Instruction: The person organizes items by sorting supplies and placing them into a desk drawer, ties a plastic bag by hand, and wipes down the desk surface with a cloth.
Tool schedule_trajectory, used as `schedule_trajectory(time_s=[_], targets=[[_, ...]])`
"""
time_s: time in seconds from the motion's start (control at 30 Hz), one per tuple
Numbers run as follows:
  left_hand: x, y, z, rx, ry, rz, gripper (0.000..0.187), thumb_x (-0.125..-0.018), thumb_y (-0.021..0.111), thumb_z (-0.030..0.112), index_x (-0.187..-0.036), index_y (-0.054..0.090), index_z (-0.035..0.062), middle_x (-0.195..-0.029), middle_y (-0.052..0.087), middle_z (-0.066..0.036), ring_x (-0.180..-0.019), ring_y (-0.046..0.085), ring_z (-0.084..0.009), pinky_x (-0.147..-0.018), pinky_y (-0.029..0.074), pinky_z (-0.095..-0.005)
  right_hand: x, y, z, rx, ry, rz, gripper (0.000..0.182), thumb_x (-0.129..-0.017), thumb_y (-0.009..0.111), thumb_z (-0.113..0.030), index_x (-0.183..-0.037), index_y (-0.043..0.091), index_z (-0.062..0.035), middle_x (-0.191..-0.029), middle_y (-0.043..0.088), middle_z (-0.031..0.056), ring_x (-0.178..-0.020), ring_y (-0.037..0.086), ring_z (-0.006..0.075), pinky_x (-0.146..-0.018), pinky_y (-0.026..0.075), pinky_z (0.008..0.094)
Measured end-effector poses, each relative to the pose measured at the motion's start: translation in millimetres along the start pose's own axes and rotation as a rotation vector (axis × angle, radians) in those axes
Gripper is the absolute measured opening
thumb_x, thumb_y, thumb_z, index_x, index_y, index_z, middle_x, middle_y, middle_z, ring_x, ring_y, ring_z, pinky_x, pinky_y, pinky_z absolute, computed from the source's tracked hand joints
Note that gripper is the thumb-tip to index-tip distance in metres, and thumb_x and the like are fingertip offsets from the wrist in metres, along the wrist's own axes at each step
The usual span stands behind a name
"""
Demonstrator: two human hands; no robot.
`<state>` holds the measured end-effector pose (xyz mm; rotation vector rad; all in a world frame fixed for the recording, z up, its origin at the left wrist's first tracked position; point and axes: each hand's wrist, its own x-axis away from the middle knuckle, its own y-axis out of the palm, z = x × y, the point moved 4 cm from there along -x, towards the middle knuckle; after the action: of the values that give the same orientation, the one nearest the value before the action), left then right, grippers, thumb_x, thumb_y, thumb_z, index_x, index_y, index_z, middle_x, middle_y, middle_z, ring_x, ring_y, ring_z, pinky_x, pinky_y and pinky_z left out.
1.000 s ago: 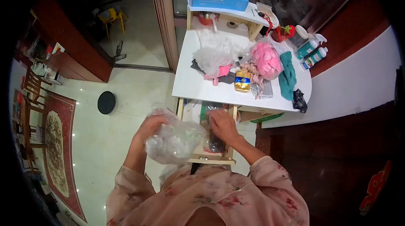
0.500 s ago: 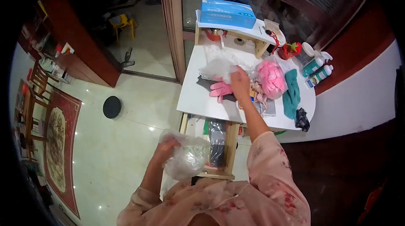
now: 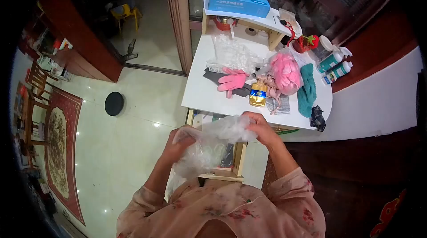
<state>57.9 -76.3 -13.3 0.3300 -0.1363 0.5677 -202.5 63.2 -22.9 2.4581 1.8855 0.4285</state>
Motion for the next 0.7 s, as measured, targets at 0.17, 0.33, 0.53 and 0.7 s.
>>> schedule_trajectory(time_s=[0.17,0.33,0.53,0.7], targets=[[6.5,30.8,28.8,-0.406,0.429,-0.080,0.028,-0.077,0.060,0.005,-0.104,0.061,0.0002,-0.096,0.064,-0.010,-0.088,0.063,-0.0216,-0.080,0.049,-0.0318,32.6,-35.8,-14.5,-0.228,-0.058,0.298,0.039,-0.071,0.056,-0.004,-0.110,0.060,-0.0034,-0.103,0.058,0.0030,-0.094,0.056,0.0133,-0.083,0.043,0.0247],[7.7,45.4,19.1,-0.502,0.344,-0.130,0.030,-0.072,0.063,0.007,-0.101,0.061,0.0008,-0.097,0.065,-0.013,-0.090,0.064,-0.0280,-0.081,0.050,-0.0335,6.1,-48.6,-33.6,0.205,-0.034,0.347,0.035,-0.077,0.060,-0.011,-0.111,0.059,-0.0084,-0.106,0.059,0.0016,-0.090,0.055,0.0122,-0.077,0.045,0.0267],[14.7,41.0,16.5,-0.487,0.386,-0.013,0.029,-0.073,0.062,0.007,-0.101,0.061,-0.0004,-0.095,0.065,-0.013,-0.088,0.065,-0.0264,-0.081,0.050,-0.0324,-84.3,-40.0,-22.9,0.921,0.027,0.669,0.037,-0.086,0.065,-0.033,-0.110,0.063,-0.0054,-0.093,0.063,0.0024,-0.083,0.057,0.0114,-0.076,0.046,0.0295],[34.8,-7.9,24.8,-0.553,0.376,0.349,0.028,-0.073,0.062,0.010,-0.099,0.061,-0.0009,-0.091,0.066,-0.011,-0.084,0.063,-0.0189,-0.079,0.050,-0.0309,-95.9,-15.0,-41.7,0.450,-0.275,0.572,0.020,-0.085,0.066,-0.016,-0.098,0.065,-0.0016,-0.083,0.064,0.0016,-0.077,0.058,0.0092,-0.070,0.047,0.0254]])
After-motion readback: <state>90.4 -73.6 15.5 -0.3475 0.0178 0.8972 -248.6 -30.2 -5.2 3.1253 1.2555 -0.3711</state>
